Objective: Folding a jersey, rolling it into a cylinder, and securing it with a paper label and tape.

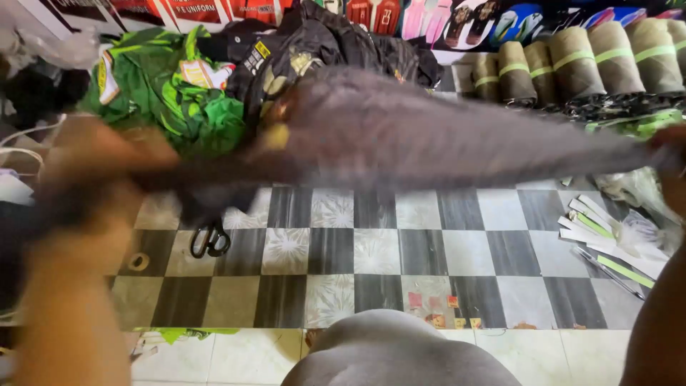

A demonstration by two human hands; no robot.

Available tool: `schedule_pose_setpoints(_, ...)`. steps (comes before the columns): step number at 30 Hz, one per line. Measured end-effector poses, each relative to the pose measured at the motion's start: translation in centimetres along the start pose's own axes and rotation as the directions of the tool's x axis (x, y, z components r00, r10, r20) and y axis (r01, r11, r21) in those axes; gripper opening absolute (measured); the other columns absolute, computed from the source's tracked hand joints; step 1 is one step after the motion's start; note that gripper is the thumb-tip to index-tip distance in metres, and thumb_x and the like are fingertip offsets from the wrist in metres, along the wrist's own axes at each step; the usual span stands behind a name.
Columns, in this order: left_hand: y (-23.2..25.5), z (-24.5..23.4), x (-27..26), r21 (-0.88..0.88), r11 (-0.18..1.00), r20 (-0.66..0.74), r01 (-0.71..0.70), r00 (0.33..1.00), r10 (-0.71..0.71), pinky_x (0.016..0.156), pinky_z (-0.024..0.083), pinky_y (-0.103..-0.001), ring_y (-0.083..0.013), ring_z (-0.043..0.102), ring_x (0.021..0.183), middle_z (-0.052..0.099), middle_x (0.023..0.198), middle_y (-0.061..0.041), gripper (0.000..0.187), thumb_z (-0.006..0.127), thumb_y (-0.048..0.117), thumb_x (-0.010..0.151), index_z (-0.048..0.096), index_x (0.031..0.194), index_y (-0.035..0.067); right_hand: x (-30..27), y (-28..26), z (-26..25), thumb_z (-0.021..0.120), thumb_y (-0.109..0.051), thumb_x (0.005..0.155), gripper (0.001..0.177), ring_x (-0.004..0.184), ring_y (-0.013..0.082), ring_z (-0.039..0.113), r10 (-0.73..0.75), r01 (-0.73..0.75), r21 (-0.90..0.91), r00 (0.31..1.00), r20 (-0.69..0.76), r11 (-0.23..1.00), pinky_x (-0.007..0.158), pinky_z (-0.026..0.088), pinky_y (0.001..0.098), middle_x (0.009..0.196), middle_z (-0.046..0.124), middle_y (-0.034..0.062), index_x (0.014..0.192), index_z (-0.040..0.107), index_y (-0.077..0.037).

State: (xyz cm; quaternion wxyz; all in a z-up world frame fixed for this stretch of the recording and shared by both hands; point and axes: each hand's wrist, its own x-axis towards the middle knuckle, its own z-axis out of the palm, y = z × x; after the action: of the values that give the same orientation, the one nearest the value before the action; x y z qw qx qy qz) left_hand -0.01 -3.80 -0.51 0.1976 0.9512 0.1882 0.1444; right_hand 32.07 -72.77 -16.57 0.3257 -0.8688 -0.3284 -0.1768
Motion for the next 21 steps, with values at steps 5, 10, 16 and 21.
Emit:
schedule_pose_setpoints(5, -5.8, 13.2, -9.8, -0.441, 0.851, 0.180, -0.285, 0.901, 0.394, 0.082, 0.046, -0.031, -0.0183, 0.062, 0.091, 0.069, 0.098, 0.002, 0.024, 0.053, 0.026, 0.088, 0.072, 0.103, 0.023, -10.0, -7.5, 6.3, 0.064, 0.018, 0.087, 0.027, 0.098, 0.0224, 0.055, 0.057, -0.051, -0.106, 0.997, 0.054, 0.993, 0.094, 0.041, 0.0336, 0.105, 0.065, 0.0071, 0.098, 0.067, -0.006)
schedule_pose_setpoints(10, -7.7, 23.1, -15.7, -0.661, 0.727, 0.310, -0.184, 0.816, 0.489, 0.082, 0.042, -0.027, -0.0173, 0.058, 0.094, 0.071, 0.110, 0.000, 0.029, 0.062, 0.009, 0.084, 0.070, 0.111, 0.016, -17.6, -3.7, 11.1, 0.070, 0.001, 0.069, 0.039, 0.101, 0.0205, 0.063, 0.321, -0.281, -0.167, 0.891, 0.322, 0.945, 0.091, 0.048, 0.0318, 0.114, 0.069, 0.0017, 0.101, 0.075, -0.019)
schedule_pose_setpoints(16, -5.8, 24.5, -20.0, -0.308, 0.924, 0.779, 0.227, 0.617, 0.108, 0.077, 0.040, -0.016, -0.0097, 0.055, 0.080, 0.047, 0.086, 0.005, 0.080, 0.039, -0.015, 0.064, 0.069, 0.120, 0.033, -21.3, -2.5, 11.0, 0.066, -0.003, 0.071, 0.036, 0.108, 0.0195, 0.062, 0.447, -0.304, -0.331, 0.684, 0.576, 0.893, 0.097, 0.048, 0.0341, 0.113, 0.071, -0.0075, 0.095, 0.078, -0.028)
schedule_pose_setpoints(21, -5.2, 25.1, -20.8, -0.104, 0.926, 0.839, 0.364, 0.533, -0.115, 0.104, 0.034, -0.026, -0.0164, 0.052, 0.118, 0.058, 0.121, 0.002, 0.083, 0.030, -0.016, 0.065, 0.064, 0.123, 0.033, -17.9, -5.8, 9.5, 0.077, -0.043, 0.067, 0.031, 0.102, 0.0183, 0.063, 0.647, -0.359, -0.538, 0.429, 0.630, 0.762, 0.092, 0.048, 0.0313, 0.106, 0.073, -0.0068, 0.095, 0.077, -0.029)
